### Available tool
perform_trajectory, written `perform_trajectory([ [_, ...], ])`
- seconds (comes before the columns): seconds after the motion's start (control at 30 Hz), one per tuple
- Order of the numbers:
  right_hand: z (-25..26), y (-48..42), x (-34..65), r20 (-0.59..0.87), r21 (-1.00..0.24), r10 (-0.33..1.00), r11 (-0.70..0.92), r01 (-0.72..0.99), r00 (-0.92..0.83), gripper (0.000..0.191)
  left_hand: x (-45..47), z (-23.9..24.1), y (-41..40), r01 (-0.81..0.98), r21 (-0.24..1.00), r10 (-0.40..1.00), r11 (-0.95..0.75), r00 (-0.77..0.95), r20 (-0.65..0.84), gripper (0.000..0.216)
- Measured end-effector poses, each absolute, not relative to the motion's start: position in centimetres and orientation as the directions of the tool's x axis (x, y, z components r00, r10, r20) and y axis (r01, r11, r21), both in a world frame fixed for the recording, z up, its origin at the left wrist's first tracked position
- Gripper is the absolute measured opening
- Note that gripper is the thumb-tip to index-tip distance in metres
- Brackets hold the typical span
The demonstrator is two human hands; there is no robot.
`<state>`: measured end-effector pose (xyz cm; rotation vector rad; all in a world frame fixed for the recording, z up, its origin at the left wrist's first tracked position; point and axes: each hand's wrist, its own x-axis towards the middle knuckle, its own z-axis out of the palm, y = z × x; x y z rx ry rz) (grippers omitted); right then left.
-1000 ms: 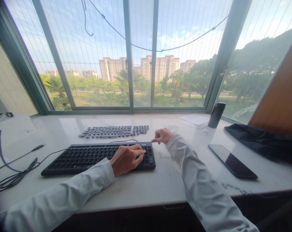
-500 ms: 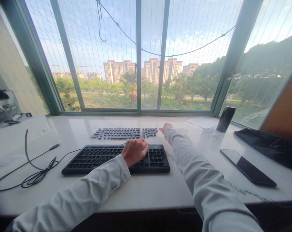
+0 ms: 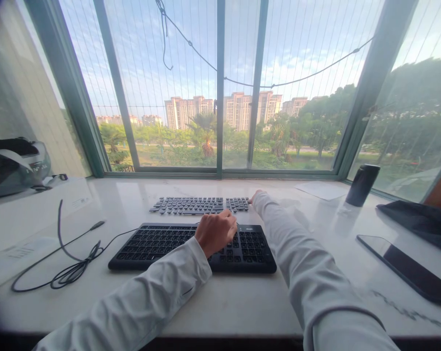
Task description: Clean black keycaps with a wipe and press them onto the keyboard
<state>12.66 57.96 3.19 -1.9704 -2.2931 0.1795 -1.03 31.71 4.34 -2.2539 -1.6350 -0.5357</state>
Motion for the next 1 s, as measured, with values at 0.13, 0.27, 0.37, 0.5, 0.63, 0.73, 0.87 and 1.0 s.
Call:
perform_trajectory([
  [0.13,4.6,57.4,13.3,0.001,-0.147,0.996,0.093,0.985,-0.094,0.027,-1.2,4.4,31.8,0.958,-0.006,0.851,-0.285,0.256,0.459,0.029],
  [0.27,6.1,54.4,14.4,0.066,-0.247,0.975,0.224,0.943,-0.214,0.043,-1.3,4.4,31.9,0.967,0.023,0.841,-0.252,0.207,0.500,0.036],
  [0.37,6.6,49.6,14.8,0.136,-0.353,0.904,0.426,0.833,-0.405,0.054,-1.2,4.3,32.0,0.974,0.033,0.835,-0.222,0.172,0.522,0.052],
  [0.5,6.5,43.4,14.6,0.139,-0.454,0.808,0.566,0.688,-0.573,0.061,-1.0,4.2,31.9,0.976,0.056,0.848,-0.212,0.155,0.507,0.063],
  [0.63,5.6,41.2,14.5,0.149,-0.531,0.780,0.582,0.616,-0.608,0.059,-1.1,4.0,32.1,0.961,0.083,0.854,-0.263,0.192,0.483,0.050],
  [0.73,4.9,41.3,14.5,0.189,-0.535,0.797,0.573,0.621,-0.573,0.053,-1.3,3.7,32.5,0.960,0.091,0.838,-0.266,0.184,0.513,0.046],
  [0.87,4.3,40.9,14.4,0.246,-0.534,0.800,0.583,0.612,-0.548,0.048,-1.5,3.2,32.9,0.966,0.085,0.823,-0.245,0.161,0.546,0.045],
  [1.0,5.0,40.9,14.7,0.231,-0.496,0.773,0.616,0.612,-0.590,0.042,-1.7,2.9,33.2,0.957,0.098,0.826,-0.271,0.179,0.535,0.037],
])
